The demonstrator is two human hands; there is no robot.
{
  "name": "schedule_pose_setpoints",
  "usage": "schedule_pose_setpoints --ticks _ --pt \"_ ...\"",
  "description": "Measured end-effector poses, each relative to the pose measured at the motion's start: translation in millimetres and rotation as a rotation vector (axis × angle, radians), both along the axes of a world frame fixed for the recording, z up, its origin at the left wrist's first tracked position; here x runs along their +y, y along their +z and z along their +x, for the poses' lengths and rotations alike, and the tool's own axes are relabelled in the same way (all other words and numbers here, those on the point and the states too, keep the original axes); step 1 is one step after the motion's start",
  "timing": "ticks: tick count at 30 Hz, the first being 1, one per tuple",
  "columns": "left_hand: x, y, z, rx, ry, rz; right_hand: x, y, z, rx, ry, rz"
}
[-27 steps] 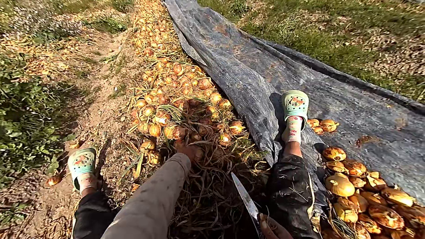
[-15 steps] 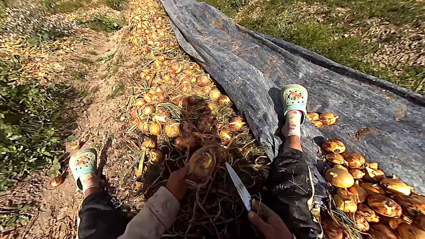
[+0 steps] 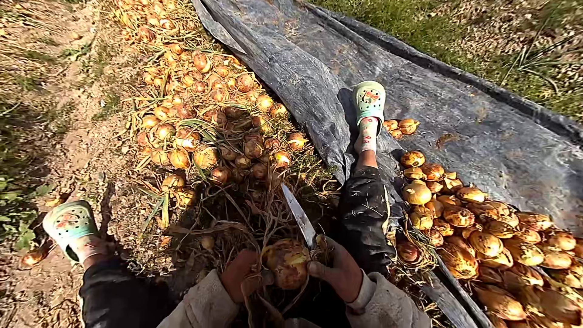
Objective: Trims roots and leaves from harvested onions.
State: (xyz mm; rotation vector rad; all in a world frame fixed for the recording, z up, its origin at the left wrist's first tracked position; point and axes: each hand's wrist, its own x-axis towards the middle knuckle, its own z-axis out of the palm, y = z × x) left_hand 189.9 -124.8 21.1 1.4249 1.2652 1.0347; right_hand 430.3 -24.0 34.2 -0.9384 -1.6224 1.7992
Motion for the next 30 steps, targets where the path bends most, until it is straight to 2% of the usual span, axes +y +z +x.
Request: schedule_pose_setpoints --ticks 5,10,17,20,23,26,30 --pt "4.9 -0.8 -2.3 0.026 -0.069 -0.056 -4.0 -2.8 6.1 -0.068 0.008 -0.107" --pt "7.2 1.1 -4.8 0.224 -0.100 0.067 -8.1 -5.0 8.2 -0.048 -0.007 -0.102" --pt "-0.1 -12.3 -1.4 0.108 -0.054 0.083 -15.2 -11.9 8.7 0.019 -0.062 -0.092" --pt "3.7 -16.2 1.7 0.292 0.003 0.239 -17.3 -14.8 7.9 0.038 -0.104 -0.049" --pt "9.8 -16.5 0.4 0.370 -0.022 0.346 -17.2 -15.1 8.4 0.072 -0.093 -0.100" --pt "6.7 -12.4 -0.1 0.330 -0.067 0.309 -13.3 -13.3 8.8 0.168 -0.040 -0.207" --pt "8.0 -0.2 2.2 0.279 -0.187 0.154 -6.9 -13.2 11.3 0.223 0.019 -0.325"
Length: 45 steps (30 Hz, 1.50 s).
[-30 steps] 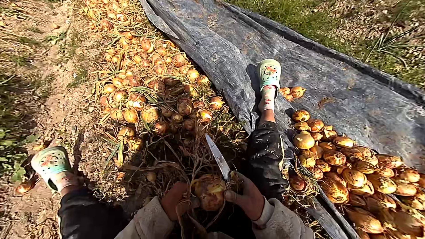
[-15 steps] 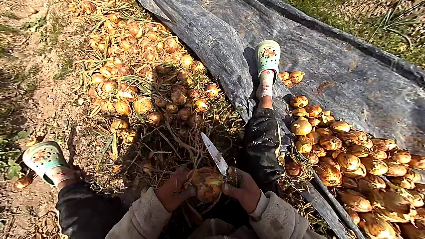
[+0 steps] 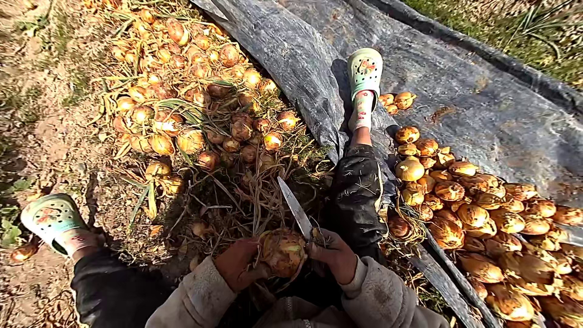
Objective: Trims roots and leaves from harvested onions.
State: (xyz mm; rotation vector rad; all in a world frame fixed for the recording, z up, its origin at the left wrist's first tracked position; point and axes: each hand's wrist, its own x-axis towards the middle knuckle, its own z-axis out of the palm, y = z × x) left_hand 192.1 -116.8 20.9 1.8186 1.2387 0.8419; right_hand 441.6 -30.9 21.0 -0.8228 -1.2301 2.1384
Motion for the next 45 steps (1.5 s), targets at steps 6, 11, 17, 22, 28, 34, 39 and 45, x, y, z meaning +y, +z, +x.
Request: schedule_pose_setpoints --ticks 6,11,17,22,28,34,39,45 --pt "1.1 -2.3 5.5 0.029 0.155 0.038 -1.8 -7.2 1.5 0.025 0.062 -0.201" --pt "-0.8 5.4 7.6 0.302 0.224 0.201 1.2 -7.5 0.8 -0.048 0.076 -0.311" --pt "12.0 3.2 25.8 0.407 0.534 0.158 9.9 5.5 -4.2 -0.195 0.054 -0.336" --pt "31.8 7.7 31.7 0.413 0.704 0.195 5.0 -12.5 -11.0 -0.325 0.017 -0.373" --pt "13.8 -17.3 73.3 0.602 0.216 0.232 -6.8 -37.6 -29.3 -0.193 -0.184 -0.452" --pt "8.6 -21.4 89.1 0.639 0.128 0.212 -7.8 -39.5 -30.5 -0.291 -0.331 -0.511" --pt "42.5 8.3 81.4 0.603 -0.048 0.046 -5.0 -33.9 -16.1 -0.341 -0.519 -0.122" --pt "95.4 12.4 87.2 0.513 -0.086 0.454 12.1 -5.3 9.1 -0.361 -0.635 0.209"
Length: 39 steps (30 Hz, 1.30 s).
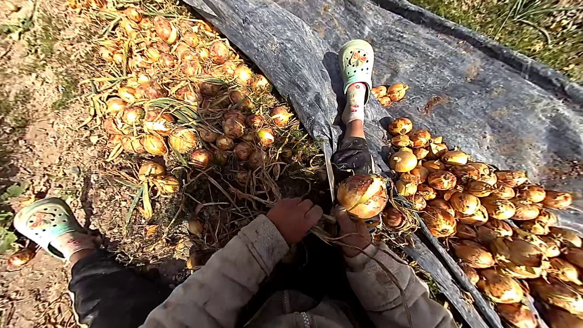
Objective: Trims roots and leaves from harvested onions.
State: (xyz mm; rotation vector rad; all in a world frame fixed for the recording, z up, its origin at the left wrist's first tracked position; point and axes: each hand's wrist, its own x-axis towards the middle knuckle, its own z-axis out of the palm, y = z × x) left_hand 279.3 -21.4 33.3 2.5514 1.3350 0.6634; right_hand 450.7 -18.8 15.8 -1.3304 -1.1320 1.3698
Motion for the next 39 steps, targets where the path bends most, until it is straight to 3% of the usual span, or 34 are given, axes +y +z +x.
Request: schedule_pose_setpoints --ticks 1,3,4,6,8,10,12,14,17,19,23,27,32,36,39 --pt "6.3 4.5 -1.0 0.027 0.030 -0.032 1.9 10.6 4.6 0.017 0.030 -0.045" --pt "19.6 21.5 -18.1 0.125 0.237 -0.424 6.6 19.1 21.6 0.097 0.093 -0.060" --pt "25.2 21.7 -35.3 0.116 0.370 -0.567 10.6 21.9 32.9 0.077 0.086 -0.020" --pt "25.3 19.5 -66.2 0.117 0.514 -0.647 30.6 20.0 58.8 -0.109 -0.048 0.147" --pt "11.9 15.4 -73.2 0.270 0.435 -0.687 57.1 17.2 92.2 -0.329 -0.273 0.170" --pt "-5.1 0.0 -64.1 0.400 0.317 -0.613 93.9 30.4 122.6 -0.442 -0.499 0.054" --pt "-20.5 -15.8 -47.5 0.375 0.183 -0.489 119.6 48.8 145.5 -0.302 -0.672 -0.031" --pt "-25.3 -22.3 -26.0 0.355 -0.026 -0.478 132.2 52.9 147.4 -0.224 -0.797 0.048" --pt "-15.8 -26.3 10.6 0.316 -0.359 -0.571 109.5 50.7 122.0 -0.335 -0.605 0.085" --pt "-3.3 -32.4 29.6 0.330 -0.395 -0.703 95.0 33.9 105.2 -0.307 -0.464 0.053" --pt "18.2 -46.2 35.2 0.399 -0.105 -0.938 62.4 0.9 75.3 -0.100 -0.338 -0.086" --pt "12.6 -52.1 14.2 0.452 0.103 -1.055 43.2 1.0 66.0 -0.054 -0.127 -0.114" --pt "-2.2 -29.2 -19.9 0.503 0.308 -1.138 35.6 16.1 59.0 0.040 0.042 -0.146" --pt "-18.8 -46.3 -48.3 0.569 0.319 -1.229 23.6 13.0 46.6 0.120 0.194 -0.283" --pt "-28.3 -49.8 -42.0 0.518 0.339 -1.205 15.5 12.1 35.4 0.115 0.262 -0.430"
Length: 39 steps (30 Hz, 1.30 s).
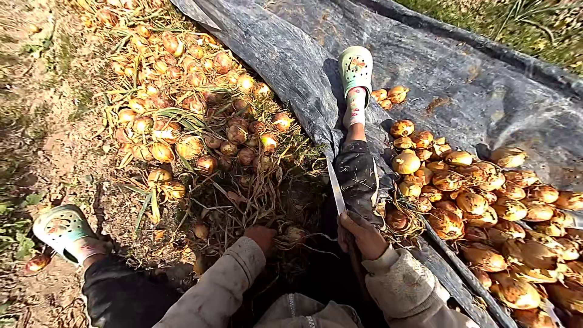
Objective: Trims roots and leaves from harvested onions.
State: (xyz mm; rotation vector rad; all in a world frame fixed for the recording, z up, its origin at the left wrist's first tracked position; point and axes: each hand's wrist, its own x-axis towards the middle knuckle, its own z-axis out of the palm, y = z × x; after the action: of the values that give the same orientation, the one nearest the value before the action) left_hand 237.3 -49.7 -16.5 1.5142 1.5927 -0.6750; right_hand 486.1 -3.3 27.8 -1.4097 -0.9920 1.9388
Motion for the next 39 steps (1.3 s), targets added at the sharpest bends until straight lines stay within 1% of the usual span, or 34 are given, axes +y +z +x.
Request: schedule_pose_setpoints --ticks 4,5,7,9,11,13,14,15,16,19,20,22,24,26,28,30,31,32,33,34,35,36,37,38,39 --pt "-3.9 7.1 19.9 -0.024 -0.038 0.170 -8.8 -7.0 -7.3 0.060 0.081 -0.090" --pt "-5.0 11.1 21.4 -0.025 -0.021 0.220 -10.5 -7.9 -8.0 0.069 0.088 -0.101" --pt "-8.2 18.6 19.5 -0.021 0.082 0.355 -12.9 -10.6 -8.2 0.077 0.091 -0.132" --pt "-10.4 28.9 15.3 -0.025 0.229 0.533 -16.6 -14.1 -11.0 0.074 0.068 -0.191" --pt "-12.1 42.4 10.6 -0.092 0.380 0.706 -22.4 -18.3 -15.3 0.062 0.058 -0.283" --pt "-16.5 47.9 8.9 -0.194 0.458 0.937 -28.5 -22.2 -22.6 0.053 0.086 -0.372" --pt "-18.1 45.7 10.7 -0.238 0.430 1.056 -30.9 -23.9 -26.2 0.068 0.110 -0.403" --pt "-19.3 42.9 14.6 -0.270 0.356 1.139 -33.3 -25.7 -29.2 0.099 0.128 -0.416" --pt "-21.9 42.0 21.4 -0.294 0.264 1.170 -35.0 -26.8 -31.1 0.140 0.150 -0.415" --pt "-35.4 45.8 47.4 -0.340 0.052 1.005 -36.5 -34.9 -30.9 0.302 0.141 -0.363" --pt "-41.3 43.8 54.4 -0.325 0.001 0.961 -37.6 -38.3 -32.4 0.304 0.101 -0.356" --pt "-53.6 34.2 64.0 -0.290 -0.075 0.982 -41.5 -42.2 -35.4 0.224 -0.009 -0.411" --pt "-59.4 27.8 68.3 -0.266 -0.106 1.001 -44.4 -43.2 -38.4 0.137 -0.088 -0.461" --pt "-53.4 35.1 70.3 -0.278 -0.080 0.868 -42.3 -40.9 -37.0 0.123 -0.109 -0.426" --pt "-31.1 49.2 70.1 -0.329 -0.075 0.720 -34.6 -35.9 -31.9 0.150 -0.148 -0.278" --pt "3.9 65.6 73.7 -0.396 -0.100 0.664 -19.6 -24.6 -24.3 0.138 -0.215 -0.013" --pt "22.2 72.7 77.8 -0.431 -0.109 0.683 -9.7 -18.3 -19.0 0.110 -0.269 0.147" --pt "37.8 75.5 83.6 -0.470 -0.094 0.791 1.2 -10.3 -11.7 0.061 -0.329 0.311" --pt "52.3 71.3 90.3 -0.519 -0.053 1.003 13.3 2.8 -2.5 -0.024 -0.375 0.468" --pt "67.6 69.4 94.4 -0.569 0.024 1.105 27.3 19.2 8.6 -0.093 -0.436 0.578" --pt "79.9 68.3 94.5 -0.580 0.118 1.122 43.5 35.7 22.2 -0.106 -0.507 0.621" --pt "87.2 66.6 90.1 -0.542 0.200 1.053 58.7 49.4 37.5 -0.099 -0.575 0.634" --pt "90.6 62.7 81.4 -0.482 0.255 0.903 70.4 58.8 52.1 -0.085 -0.619 0.651" --pt "91.6 54.6 70.1 -0.382 0.253 0.748 76.6 65.5 62.6 -0.078 -0.647 0.650" --pt "90.5 43.9 57.6 -0.256 0.210 0.595 76.8 70.1 67.7 -0.065 -0.651 0.629"
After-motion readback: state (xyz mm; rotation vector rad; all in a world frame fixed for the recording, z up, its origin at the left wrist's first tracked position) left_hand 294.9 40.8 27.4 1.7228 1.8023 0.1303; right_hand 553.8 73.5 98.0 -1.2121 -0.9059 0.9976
